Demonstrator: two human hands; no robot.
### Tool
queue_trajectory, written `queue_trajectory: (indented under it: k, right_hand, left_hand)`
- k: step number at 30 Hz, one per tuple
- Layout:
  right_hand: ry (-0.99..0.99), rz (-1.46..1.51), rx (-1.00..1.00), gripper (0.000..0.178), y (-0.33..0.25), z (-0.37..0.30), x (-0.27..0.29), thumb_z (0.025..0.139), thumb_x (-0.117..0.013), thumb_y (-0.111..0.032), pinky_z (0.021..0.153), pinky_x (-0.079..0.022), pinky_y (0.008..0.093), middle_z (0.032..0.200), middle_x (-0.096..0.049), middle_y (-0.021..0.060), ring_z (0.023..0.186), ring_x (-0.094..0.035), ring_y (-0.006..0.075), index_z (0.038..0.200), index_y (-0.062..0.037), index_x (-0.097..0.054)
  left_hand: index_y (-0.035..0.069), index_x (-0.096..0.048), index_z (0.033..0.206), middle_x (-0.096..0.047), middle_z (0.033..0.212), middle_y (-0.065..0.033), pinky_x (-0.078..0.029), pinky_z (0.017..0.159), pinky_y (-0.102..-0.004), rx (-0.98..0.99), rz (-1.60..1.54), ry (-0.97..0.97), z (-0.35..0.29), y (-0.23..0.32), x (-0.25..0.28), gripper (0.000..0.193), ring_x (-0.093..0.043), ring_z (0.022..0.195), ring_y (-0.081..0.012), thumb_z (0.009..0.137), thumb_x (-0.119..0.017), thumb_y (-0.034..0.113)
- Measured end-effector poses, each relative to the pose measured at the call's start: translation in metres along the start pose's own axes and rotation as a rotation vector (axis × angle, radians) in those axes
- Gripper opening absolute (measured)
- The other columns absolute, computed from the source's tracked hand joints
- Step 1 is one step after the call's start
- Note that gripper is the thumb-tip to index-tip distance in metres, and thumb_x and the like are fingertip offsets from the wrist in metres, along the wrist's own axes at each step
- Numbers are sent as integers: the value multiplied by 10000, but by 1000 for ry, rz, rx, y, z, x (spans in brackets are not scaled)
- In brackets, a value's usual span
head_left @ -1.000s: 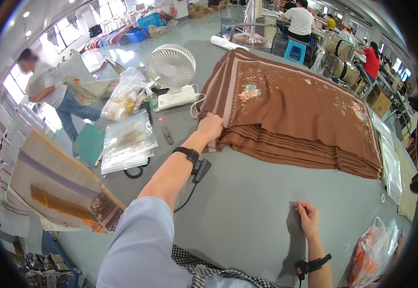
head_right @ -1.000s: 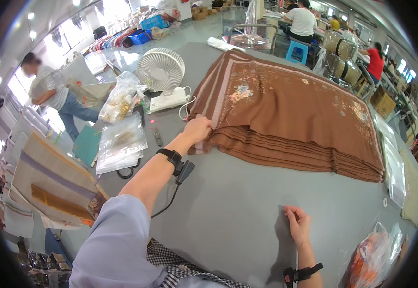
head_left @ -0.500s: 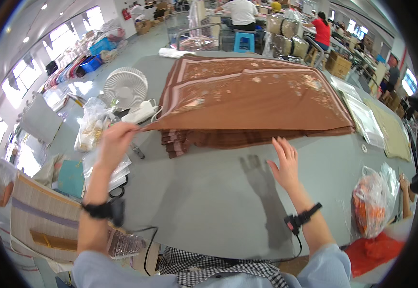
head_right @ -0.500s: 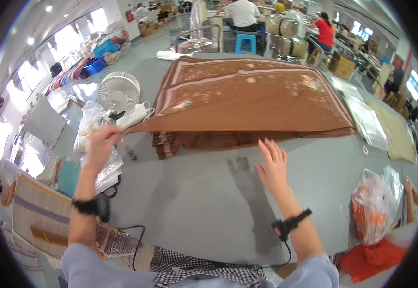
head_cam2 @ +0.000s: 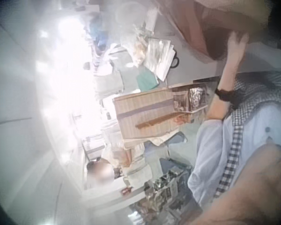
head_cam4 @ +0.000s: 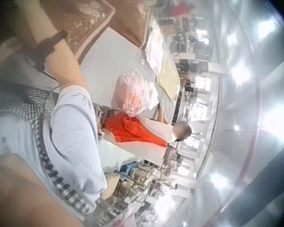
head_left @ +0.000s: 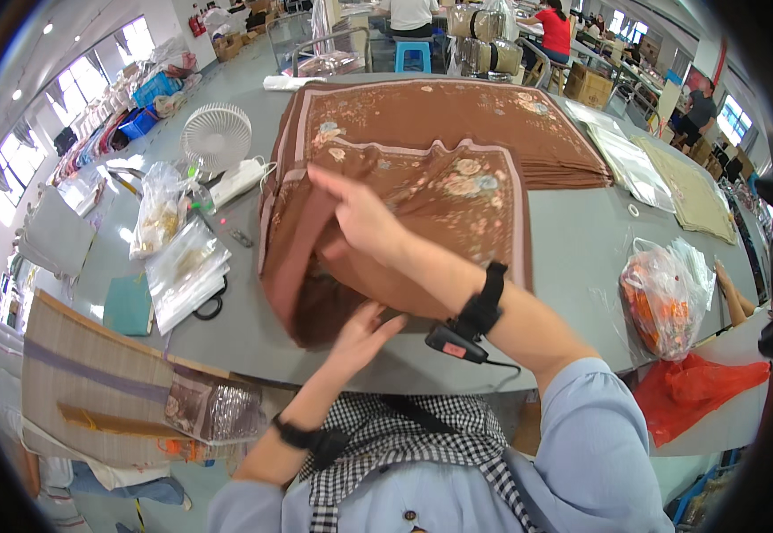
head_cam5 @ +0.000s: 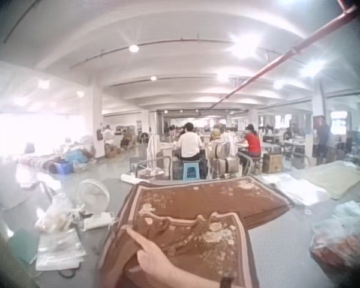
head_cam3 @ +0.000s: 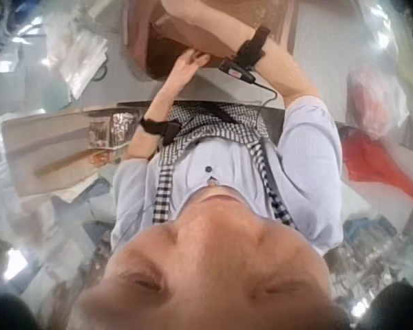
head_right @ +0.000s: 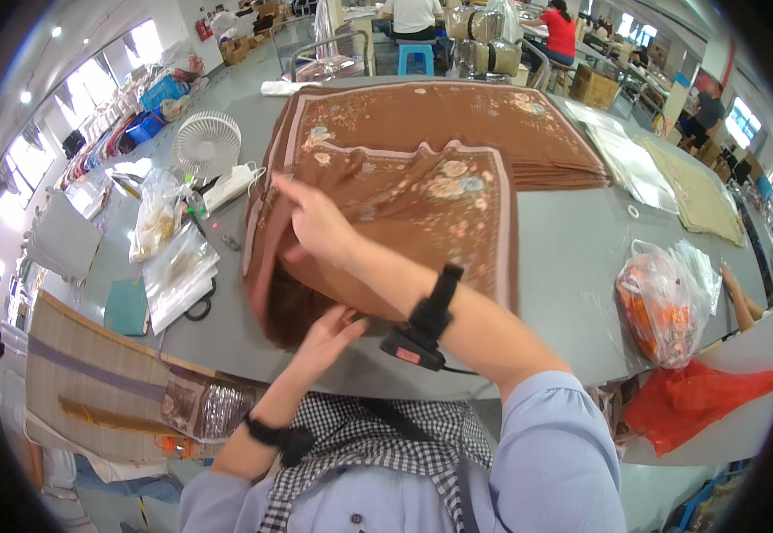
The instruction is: The person repeatedly folds brown patterned textiles and places each folded piece into a clear plastic bag. The person stacks the packaged items on the left side of the table.
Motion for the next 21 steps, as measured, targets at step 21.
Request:
queue_trajectory:
  k: [21]
  right_hand:
    - [451, -271, 189, 565, -204, 23, 370, 829, -289, 69, 1103, -377, 369, 1347, -526, 92, 1258, -499, 239, 1347, -23, -496]
  left_hand:
    - [27, -624, 1207, -641, 897, -97, -468, 771, -322, -110, 1805, 165, 168, 315, 243, 410, -591, 837, -184, 958, -536, 341]
Point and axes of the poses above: each hand's wrist, its own z-axis towards the middle knuckle, its own x-axis out of the back of the hand, y = z × x, the point moved 9 cm from there along z, towards the middle knuckle
